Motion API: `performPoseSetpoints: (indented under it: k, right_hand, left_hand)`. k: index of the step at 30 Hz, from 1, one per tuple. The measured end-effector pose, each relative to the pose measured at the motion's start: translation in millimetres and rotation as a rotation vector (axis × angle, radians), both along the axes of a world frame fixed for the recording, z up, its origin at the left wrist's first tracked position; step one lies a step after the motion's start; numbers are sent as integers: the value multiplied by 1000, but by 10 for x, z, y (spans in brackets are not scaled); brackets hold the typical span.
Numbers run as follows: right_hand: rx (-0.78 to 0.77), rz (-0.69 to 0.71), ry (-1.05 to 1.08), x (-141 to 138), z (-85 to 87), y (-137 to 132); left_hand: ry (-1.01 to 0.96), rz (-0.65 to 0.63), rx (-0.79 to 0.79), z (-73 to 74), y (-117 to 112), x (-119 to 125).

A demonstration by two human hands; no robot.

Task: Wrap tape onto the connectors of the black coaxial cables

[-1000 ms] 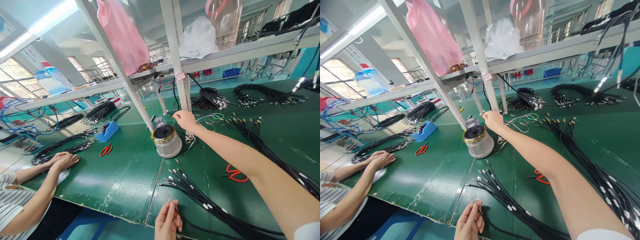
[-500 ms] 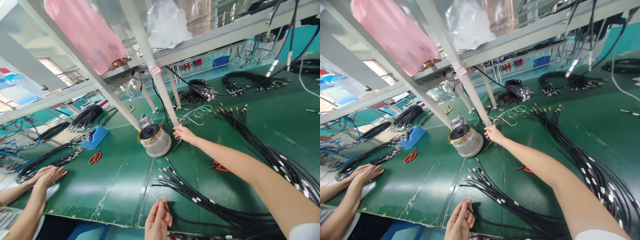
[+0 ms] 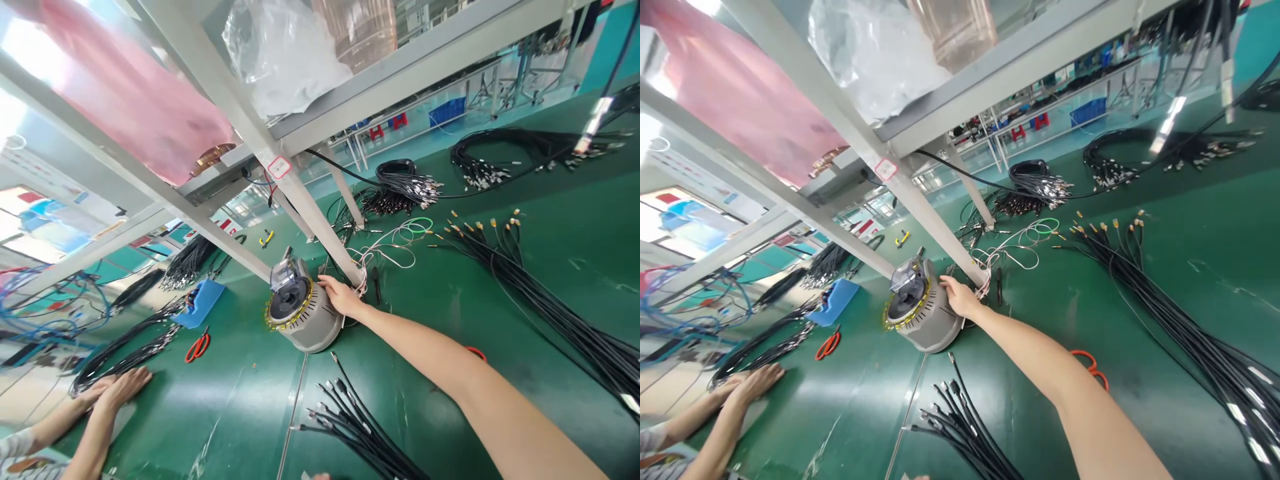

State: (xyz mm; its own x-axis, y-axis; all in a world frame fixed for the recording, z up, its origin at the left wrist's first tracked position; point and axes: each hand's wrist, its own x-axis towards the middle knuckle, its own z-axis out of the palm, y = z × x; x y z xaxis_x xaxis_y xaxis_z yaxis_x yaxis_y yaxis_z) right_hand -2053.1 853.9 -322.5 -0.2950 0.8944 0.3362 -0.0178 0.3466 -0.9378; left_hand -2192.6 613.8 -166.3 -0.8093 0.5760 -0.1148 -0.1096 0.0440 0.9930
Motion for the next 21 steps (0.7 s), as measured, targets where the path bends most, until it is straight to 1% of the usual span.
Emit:
performPoseSetpoints:
  k: [2,4,7,10,12,14,17,21]
  right_hand:
    - [36,12,-10,-8,-19,39]
    - [59,22,-19,-15,-33,84]
    - [89,33,-40,-21,-33,135]
    - [143,44,-72,2,-9,126]
    - [188,51,-93,31,16,93]
    - [228,52,-112,60,43,63]
    - [279,48,-134,93,76,48]
    - [335,57,-148,122,112,69]
  left_hand:
    - [36,67,34,286,351,-233]
    - [59,129,53,498,625,-439]
    - [80,206,66,715,895,-664]
    - [89,252,68,845,1024,-798]
    - [88,263,67,879,1042,-842]
    - [82,262,68,869,1010,-849]
    - [64,236,69,789,884,-785]
    - [37,166,76,629,625,-591]
